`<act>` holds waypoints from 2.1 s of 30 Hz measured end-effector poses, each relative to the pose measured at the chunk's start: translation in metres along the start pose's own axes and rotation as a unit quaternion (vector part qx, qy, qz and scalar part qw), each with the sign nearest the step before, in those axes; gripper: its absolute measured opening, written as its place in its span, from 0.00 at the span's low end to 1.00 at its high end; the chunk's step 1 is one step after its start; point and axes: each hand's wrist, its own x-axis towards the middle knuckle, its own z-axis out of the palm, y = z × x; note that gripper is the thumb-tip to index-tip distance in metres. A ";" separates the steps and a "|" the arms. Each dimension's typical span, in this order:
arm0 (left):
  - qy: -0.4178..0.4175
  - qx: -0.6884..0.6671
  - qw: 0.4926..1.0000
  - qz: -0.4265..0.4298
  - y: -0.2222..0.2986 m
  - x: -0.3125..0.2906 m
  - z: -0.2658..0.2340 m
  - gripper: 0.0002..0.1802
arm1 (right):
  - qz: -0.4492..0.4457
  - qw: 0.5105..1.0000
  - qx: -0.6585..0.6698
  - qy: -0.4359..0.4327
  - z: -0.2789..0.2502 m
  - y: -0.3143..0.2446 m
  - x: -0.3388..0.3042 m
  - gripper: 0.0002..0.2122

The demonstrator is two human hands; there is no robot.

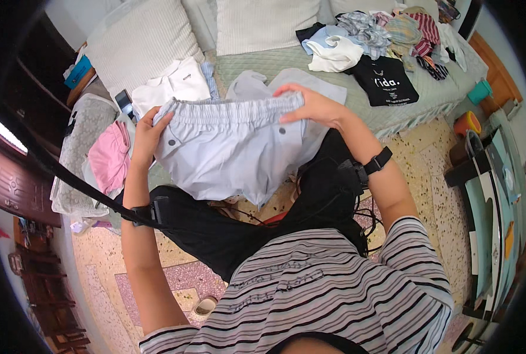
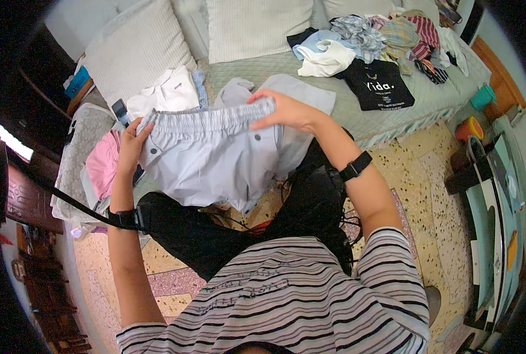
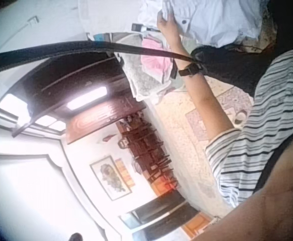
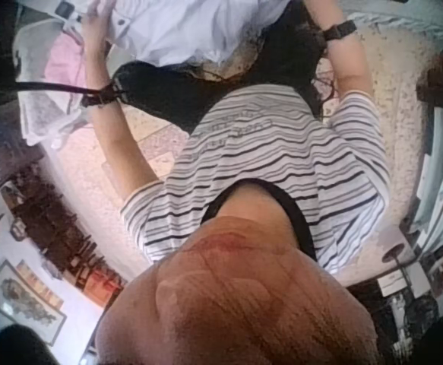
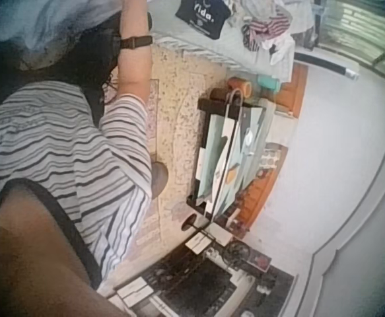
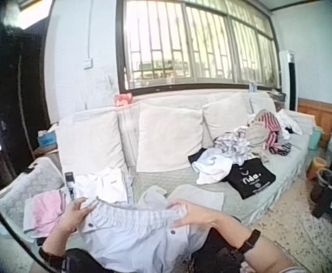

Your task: Folding various items of laundry including a pink shirt, grey trousers, and a white top on a bed.

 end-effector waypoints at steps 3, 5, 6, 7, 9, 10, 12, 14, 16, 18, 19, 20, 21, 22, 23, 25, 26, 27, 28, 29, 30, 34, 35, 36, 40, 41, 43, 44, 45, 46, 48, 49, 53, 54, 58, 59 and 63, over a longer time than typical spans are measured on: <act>0.021 -0.056 0.998 -0.033 -0.005 -0.002 0.002 0.12 | 0.067 0.988 0.064 -0.127 0.002 0.010 -0.009 0.23; -0.010 -0.239 0.969 -0.058 -0.010 -0.004 0.008 0.13 | 0.080 0.971 0.114 -0.194 0.002 0.015 -0.015 0.23; -0.001 -0.244 0.967 -0.074 -0.012 -0.006 0.008 0.14 | 0.063 0.970 0.139 -0.189 0.002 0.017 -0.017 0.22; -0.005 -0.242 0.968 -0.068 -0.013 -0.006 0.010 0.14 | 0.036 0.966 0.169 -0.192 0.001 0.018 -0.018 0.22; -0.012 -0.283 0.957 -0.057 -0.017 -0.006 0.009 0.14 | 0.037 0.975 0.178 -0.125 -0.002 0.018 -0.016 0.22; 0.001 -0.277 0.958 -0.072 -0.017 -0.005 0.008 0.14 | 0.043 0.981 0.182 -0.044 -0.004 0.017 -0.014 0.22; -0.038 -0.288 0.955 -0.067 -0.016 -0.002 0.002 0.14 | 0.022 0.987 0.156 -0.030 -0.007 0.013 -0.006 0.21; -0.038 -0.259 0.963 -0.063 -0.010 -0.002 -0.004 0.14 | 0.016 0.993 0.119 0.006 -0.009 0.008 -0.002 0.20; -0.043 -0.232 0.970 -0.059 -0.001 -0.003 -0.008 0.14 | -0.022 0.996 0.074 0.053 -0.009 0.003 0.000 0.18; -0.098 -0.146 0.984 -0.022 0.009 -0.007 -0.011 0.16 | -0.026 0.995 0.066 0.074 -0.006 -0.001 0.000 0.18; -0.101 -0.150 0.983 -0.021 0.013 -0.009 -0.012 0.16 | -0.060 0.993 0.062 0.081 -0.002 -0.002 -0.001 0.18; -0.112 -0.041 0.992 -0.028 0.017 -0.009 -0.013 0.17 | -0.046 0.994 0.061 0.084 0.002 -0.004 -0.001 0.18; -0.134 0.056 0.989 -0.010 0.019 -0.008 -0.014 0.19 | -0.046 0.992 0.061 0.099 0.007 -0.006 -0.001 0.18; -0.132 0.095 0.987 0.011 0.019 -0.007 -0.014 0.18 | -0.022 0.989 0.050 0.137 0.012 -0.009 -0.002 0.18; -0.117 0.111 0.987 -0.024 0.017 -0.003 -0.014 0.18 | -0.045 0.991 0.060 0.112 0.020 -0.012 -0.004 0.18; -0.011 0.266 0.961 0.074 0.007 0.005 -0.013 0.16 | 0.024 0.987 0.085 0.136 0.042 -0.017 -0.012 0.18; 0.026 0.321 0.940 0.116 0.000 0.009 -0.012 0.15 | 0.000 0.988 0.097 0.117 0.052 -0.020 -0.018 0.18; 0.024 0.325 0.939 0.114 -0.009 0.013 -0.006 0.15 | -0.025 0.999 0.005 0.038 0.062 -0.024 -0.025 0.18; 0.079 0.197 0.967 0.141 -0.018 0.015 0.001 0.15 | -0.091 0.992 -0.076 -0.048 0.076 -0.026 -0.031 0.18; 0.139 0.068 0.979 0.130 -0.027 0.016 0.008 0.15 | -0.084 0.988 -0.066 -0.108 0.092 -0.025 -0.032 0.18; 0.135 0.044 0.990 0.026 -0.033 0.014 0.013 0.15 | -0.122 0.976 -0.044 -0.173 0.109 -0.025 -0.031 0.18; -0.036 -0.276 0.954 0.112 -0.048 0.002 0.046 0.17 | -0.229 0.944 -0.006 -0.237 0.157 -0.013 -0.031 0.18; -0.063 -0.347 0.930 0.108 -0.047 0.000 0.049 0.19 | -0.185 0.947 -0.010 -0.262 0.162 -0.009 -0.032 0.19; -0.048 -0.331 0.936 0.107 -0.046 -0.003 0.052 0.20 | -0.177 0.943 0.002 -0.283 0.166 -0.005 -0.031 0.19; -0.009 -0.247 0.967 0.060 -0.028 0.003 0.052 0.21 | -0.196 0.935 -0.011 -0.295 0.168 0.004 -0.020 0.22; -0.043 -0.251 0.963 0.088 -0.025 0.002 0.053 0.21 | -0.206 0.931 -0.044 -0.300 0.161 0.003 -0.016 0.22; -0.030 -0.443 0.896 -0.017 -0.022 -0.010 0.051 0.21 | -0.214 0.925 -0.078 -0.305 0.143 0.000 -0.008 0.22; -0.089 -0.494 0.865 0.010 -0.020 -0.014 0.050 0.22 | -0.216 0.921 -0.073 -0.314 0.128 -0.004 -0.004 0.19; -0.058 -0.485 0.872 -0.001 -0.018 -0.015 0.047 0.22 | -0.258 0.910 -0.054 -0.320 0.114 -0.009 0.000 0.17; -0.171 -0.532 0.829 0.025 -0.016 -0.014 0.045 0.22 | -0.217 0.917 -0.069 -0.326 0.104 -0.015 0.006 0.17; -0.311 -0.604 0.734 -0.008 -0.012 -0.008 0.040 0.21 | -0.229 0.942 -0.029 -0.242 0.088 -0.028 0.014 0.16; -0.353 -0.607 0.711 -0.033 -0.010 -0.003 0.039 0.20 | -0.226 0.941 -0.025 -0.249 0.082 -0.033 0.017 0.16; -0.268 -0.517 0.811 -0.053 -0.005 0.012 0.043 0.20 | -0.215 0.972 0.003 -0.098 0.076 -0.046 0.030 0.19; -0.274 -0.513 0.812 -0.051 -0.002 0.013 0.044 0.19 | -0.220 0.973 0.021 -0.065 0.078 -0.047 0.034 0.20; -0.193 -0.260 0.946 0.010 0.016 0.002 0.037 0.19 | -0.285 0.951 -0.116 0.037 0.092 -0.048 0.049 0.21; -0.171 -0.087 0.979 0.071 0.022 -0.001 0.033 0.19 | -0.305 0.946 -0.111 0.028 0.096 -0.048 0.052 0.21; -0.091 0.489 0.815 0.296 0.042 -0.014 0.020 0.18 | -0.418 0.890 -0.146 0.111 0.098 -0.050 0.057 0.22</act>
